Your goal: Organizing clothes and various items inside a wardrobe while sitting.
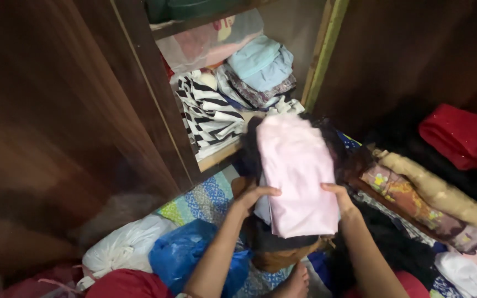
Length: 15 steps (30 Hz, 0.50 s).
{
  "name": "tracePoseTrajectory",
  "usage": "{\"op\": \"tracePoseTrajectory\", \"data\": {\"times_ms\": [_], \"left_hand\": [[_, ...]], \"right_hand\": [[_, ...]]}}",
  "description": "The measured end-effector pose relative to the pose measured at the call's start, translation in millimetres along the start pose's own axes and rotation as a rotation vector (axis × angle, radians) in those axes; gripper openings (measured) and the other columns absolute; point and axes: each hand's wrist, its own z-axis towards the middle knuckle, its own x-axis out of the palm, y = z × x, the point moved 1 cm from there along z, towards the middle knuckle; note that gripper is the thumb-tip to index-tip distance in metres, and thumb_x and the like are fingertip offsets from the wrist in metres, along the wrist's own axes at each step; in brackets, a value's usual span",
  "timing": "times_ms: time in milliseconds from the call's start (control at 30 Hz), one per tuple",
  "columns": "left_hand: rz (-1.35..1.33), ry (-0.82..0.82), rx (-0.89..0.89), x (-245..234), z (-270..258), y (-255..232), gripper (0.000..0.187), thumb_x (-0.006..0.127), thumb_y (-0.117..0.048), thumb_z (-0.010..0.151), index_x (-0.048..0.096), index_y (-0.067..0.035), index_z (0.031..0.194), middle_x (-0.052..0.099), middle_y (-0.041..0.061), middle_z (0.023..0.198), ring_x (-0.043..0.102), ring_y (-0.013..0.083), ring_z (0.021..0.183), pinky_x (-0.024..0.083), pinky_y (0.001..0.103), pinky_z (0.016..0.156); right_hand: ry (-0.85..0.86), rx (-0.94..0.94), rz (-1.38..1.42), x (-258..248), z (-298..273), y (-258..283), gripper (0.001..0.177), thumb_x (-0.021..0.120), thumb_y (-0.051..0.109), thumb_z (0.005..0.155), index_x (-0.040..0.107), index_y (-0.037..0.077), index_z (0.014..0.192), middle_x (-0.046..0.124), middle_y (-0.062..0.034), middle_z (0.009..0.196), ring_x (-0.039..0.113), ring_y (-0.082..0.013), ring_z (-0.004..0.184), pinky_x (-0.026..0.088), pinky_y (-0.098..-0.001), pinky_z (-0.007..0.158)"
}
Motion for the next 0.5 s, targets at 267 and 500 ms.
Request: {"op": "tracePoseTrajectory", "data": {"times_ms": [267,500], "left_hand": [[0.106,0.011,0.314,7.5,-14.1,-84.7,0.100,0.085,-0.031,0.061,0.047,0.002,0.147,0.060,0.016,0.139,0.058,0.0272,0.126,0.046,0.037,0.106],[0.210,-0.430,0.472,-28.2,26.3,-197.6,0.128,0.092,-0.031,0.059,0.018,0.007,0.157,0.038,0.026,0.155,0.042,0.0300,0.144,0.036,0.037,0.117]], "right_hand": [[0.002,-0.094,0.039,54.7,-24.1,68.7,0.086,0.068,0.029,0.057,0.058,-0.003,0.136,0.071,-0.0247,0.119,0.068,-0.0437,0.106,0.053,-0.0519,0.098],[0.241,-0.336,0.020,146.1,38.8,189.3,0.084,0.065,0.027,0.055,0.060,-0.004,0.132,0.071,-0.0222,0.118,0.068,-0.0395,0.106,0.052,-0.0494,0.102]]}}
